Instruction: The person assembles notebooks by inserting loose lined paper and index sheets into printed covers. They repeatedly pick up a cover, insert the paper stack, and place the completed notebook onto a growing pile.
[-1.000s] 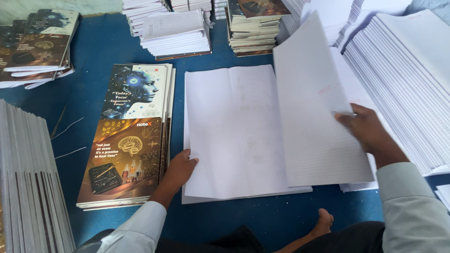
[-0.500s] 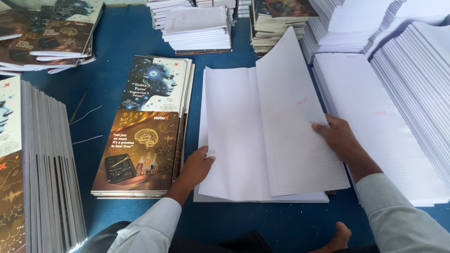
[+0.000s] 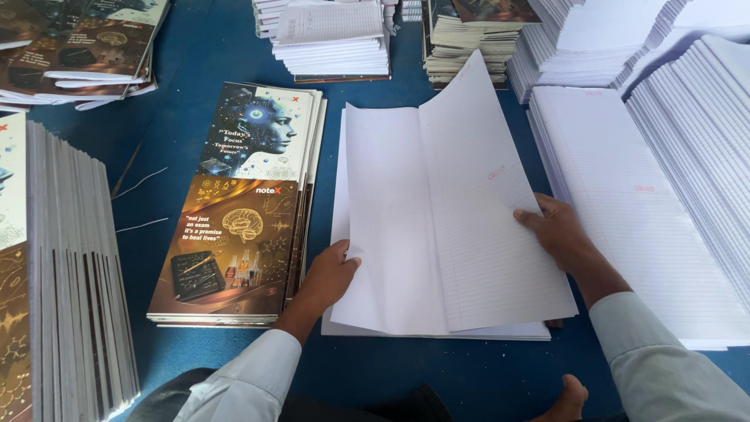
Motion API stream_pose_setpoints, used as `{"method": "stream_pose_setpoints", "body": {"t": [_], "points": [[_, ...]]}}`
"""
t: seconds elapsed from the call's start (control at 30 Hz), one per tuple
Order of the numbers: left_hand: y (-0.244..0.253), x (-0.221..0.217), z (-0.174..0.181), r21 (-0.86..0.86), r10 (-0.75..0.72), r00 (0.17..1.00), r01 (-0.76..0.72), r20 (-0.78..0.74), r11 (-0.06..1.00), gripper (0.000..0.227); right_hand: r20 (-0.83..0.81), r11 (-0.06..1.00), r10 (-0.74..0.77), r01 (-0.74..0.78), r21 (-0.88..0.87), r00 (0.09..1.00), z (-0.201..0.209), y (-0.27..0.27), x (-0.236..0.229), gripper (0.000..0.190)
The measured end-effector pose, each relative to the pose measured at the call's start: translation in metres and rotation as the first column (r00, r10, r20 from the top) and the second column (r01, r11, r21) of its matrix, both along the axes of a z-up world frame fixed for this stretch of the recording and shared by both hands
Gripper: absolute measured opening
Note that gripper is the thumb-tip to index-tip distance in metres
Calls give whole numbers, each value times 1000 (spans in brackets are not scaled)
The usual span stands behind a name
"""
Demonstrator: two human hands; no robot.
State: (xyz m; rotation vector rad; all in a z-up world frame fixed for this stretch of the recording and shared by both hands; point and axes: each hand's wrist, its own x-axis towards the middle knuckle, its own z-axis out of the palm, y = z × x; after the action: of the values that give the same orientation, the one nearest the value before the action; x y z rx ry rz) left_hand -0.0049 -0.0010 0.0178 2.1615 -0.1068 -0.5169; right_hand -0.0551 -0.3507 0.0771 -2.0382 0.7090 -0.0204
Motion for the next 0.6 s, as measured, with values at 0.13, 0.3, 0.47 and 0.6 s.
{"method": "stream_pose_setpoints", "body": {"t": [0.13,0.3,0.47,0.6], "points": [[0,-1,2,-40,4,1000,-3,13,999,36,19,1000,7,-7,-11,1000,-2,1,-1,46],[0,-1,2,-37,8,1000,-9,-7,999,38,-33,1000,-15,15,-12,999,0,4,-5,46],[0,-2,3,-33,0,1000,0,11,999,40,-28,1000,-3,2,-20,1000,-3,6,-3,46],[0,-2,5,-20,-6,1000,7,23,1000,41,-37,1000,-27,27,9,999,-3,8,-4,47]]}}
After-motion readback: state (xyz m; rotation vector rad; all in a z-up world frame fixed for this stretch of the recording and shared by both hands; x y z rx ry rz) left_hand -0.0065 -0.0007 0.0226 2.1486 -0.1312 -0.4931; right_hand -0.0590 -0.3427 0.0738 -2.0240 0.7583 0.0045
